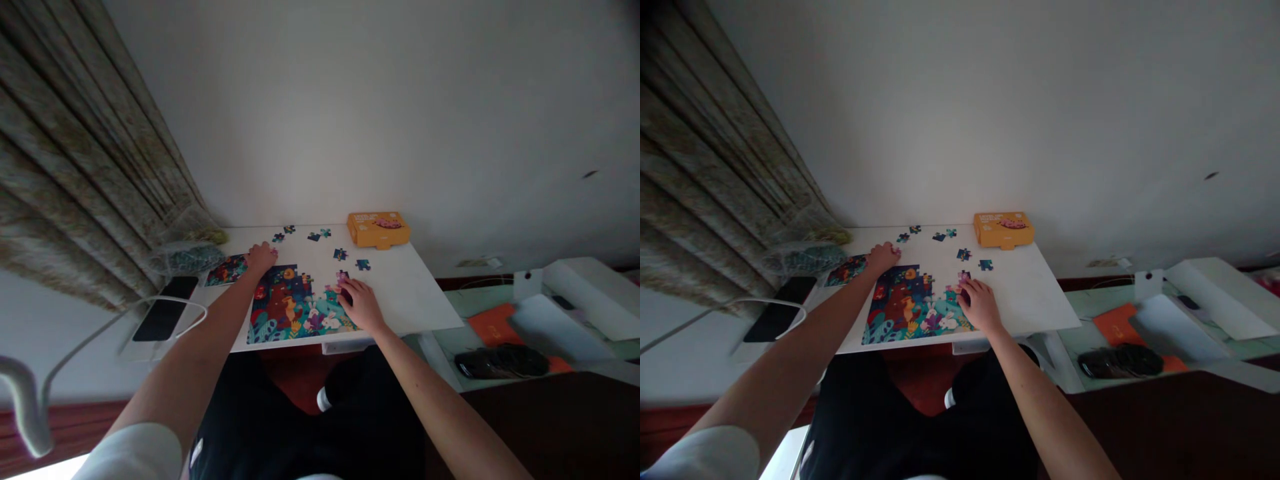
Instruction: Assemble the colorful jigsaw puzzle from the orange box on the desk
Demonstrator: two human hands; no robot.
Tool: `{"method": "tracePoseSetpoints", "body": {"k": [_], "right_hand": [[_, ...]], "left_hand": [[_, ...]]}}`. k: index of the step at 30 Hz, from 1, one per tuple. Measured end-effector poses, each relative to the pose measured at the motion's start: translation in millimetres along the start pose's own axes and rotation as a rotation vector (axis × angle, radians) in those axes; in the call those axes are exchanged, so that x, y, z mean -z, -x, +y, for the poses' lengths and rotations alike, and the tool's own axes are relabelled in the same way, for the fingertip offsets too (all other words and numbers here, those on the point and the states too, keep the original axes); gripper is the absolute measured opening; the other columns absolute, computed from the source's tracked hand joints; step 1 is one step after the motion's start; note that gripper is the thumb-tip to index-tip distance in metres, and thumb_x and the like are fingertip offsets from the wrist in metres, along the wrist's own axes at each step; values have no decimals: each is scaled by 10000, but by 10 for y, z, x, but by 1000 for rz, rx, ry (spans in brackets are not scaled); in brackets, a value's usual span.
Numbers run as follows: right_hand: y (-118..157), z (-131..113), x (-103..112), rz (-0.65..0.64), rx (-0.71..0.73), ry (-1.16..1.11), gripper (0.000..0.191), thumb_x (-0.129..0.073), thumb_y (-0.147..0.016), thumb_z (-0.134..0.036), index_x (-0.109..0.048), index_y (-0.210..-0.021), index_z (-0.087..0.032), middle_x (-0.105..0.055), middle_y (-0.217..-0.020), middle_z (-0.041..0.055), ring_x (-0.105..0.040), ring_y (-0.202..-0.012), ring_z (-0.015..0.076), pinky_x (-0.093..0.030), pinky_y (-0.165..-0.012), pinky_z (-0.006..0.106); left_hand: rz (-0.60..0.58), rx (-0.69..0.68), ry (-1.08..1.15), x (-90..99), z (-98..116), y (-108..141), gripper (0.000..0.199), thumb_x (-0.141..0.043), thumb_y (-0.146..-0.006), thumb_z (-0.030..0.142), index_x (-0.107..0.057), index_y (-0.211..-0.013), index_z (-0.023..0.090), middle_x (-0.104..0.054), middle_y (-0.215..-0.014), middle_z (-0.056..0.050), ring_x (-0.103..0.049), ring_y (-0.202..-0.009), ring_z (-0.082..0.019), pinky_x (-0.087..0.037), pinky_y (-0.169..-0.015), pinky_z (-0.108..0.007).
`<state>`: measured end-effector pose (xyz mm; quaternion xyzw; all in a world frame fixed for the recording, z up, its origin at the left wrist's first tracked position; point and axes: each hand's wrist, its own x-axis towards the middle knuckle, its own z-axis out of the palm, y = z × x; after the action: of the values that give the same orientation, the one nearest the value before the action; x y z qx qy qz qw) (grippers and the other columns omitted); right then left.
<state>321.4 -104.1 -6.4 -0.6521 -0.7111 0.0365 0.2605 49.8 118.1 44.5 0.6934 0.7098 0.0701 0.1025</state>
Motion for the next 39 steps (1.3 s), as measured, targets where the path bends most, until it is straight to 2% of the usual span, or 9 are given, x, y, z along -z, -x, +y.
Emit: {"method": "tracePoseSetpoints", "body": {"k": [3,7,9,12,14,16,20,25,39], "right_hand": [[0,-14,15,6,-2,2,370,-582,-979,-348,-687,-1319,-248,-670,-1380,122,-566,-1297,328,-436,-1084,522],[-1,-25,22,10,1,7,360,-582,-978,-343,-691,-1309,-250,-673,-1377,112,-568,-1287,328,-436,-1084,515],[-2,-23,18,10,0,8,354,-583,-979,-344,-696,-1301,-250,-676,-1375,109,-570,-1285,326,-438,-1081,511],[-1,-14,11,7,0,8,353,-583,-979,-344,-699,-1299,-249,-672,-1380,112,-571,-1285,326,-438,-1081,512],[-2,-7,8,9,2,9,356,-585,-977,-344,-698,-1301,-252,-671,-1382,112,-573,-1282,327,-437,-1084,516],[-3,-5,8,7,5,11,357,-588,-975,-344,-698,-1302,-250,-670,-1383,112,-574,-1278,328,-438,-1087,515],[-4,-12,16,-3,-5,17,356,-592,-978,-343,-698,-1299,-230,-667,-1389,114,-566,-1285,328,-443,-1086,503],[-9,-24,31,-23,-17,34,352,-593,-981,-339,-695,-1301,-232,-662,-1395,118,-567,-1290,315,-446,-1082,485],[-10,-34,44,-40,-23,35,364,-602,-976,-319,-683,-1317,-219,-650,-1408,120,-552,-1306,311,-433,-1095,483]], "left_hand": [[10,5,212,29,-16,-77,578,-707,-837,340,-541,-1364,172,-583,-1341,-234,-613,-1190,-389,-491,-962,-513],[21,-98,395,46,53,-56,633,-715,-850,242,-473,-1433,207,-642,-1250,-131,-676,-1019,-230,-551,-849,-345],[-40,-155,553,35,156,0,605,-727,-843,226,-497,-1402,202,-686,-1145,-84,-687,-886,-173,-558,-760,-284],[-248,-312,768,-23,395,119,458,-741,-819,225,-612,-1252,153,-728,-993,-64,-683,-792,-155,-552,-704,-261],[-379,-456,747,-90,588,210,302,-723,-818,234,-695,-1103,139,-747,-919,-65,-690,-802,-172,-554,-750,-280],[-441,-599,669,-172,776,299,228,-658,-834,207,-742,-1038,149,-769,-949,-70,-702,-864,-188,-552,-834,-300],[-478,-750,469,-330,1033,439,366,-525,-851,138,-778,-1109,196,-789,-1040,-47,-708,-946,-188,-537,-906,-287],[-459,-740,371,-422,1106,531,429,-583,-848,143,-736,-1247,180,-787,-969,-44,-710,-859,-172,-540,-826,-244],[-338,-615,354,-569,1183,728,311,-588,-928,168,-766,-1184,168,-785,-1113,-87,-711,-1003,-205,-532,-933,-284]]}}
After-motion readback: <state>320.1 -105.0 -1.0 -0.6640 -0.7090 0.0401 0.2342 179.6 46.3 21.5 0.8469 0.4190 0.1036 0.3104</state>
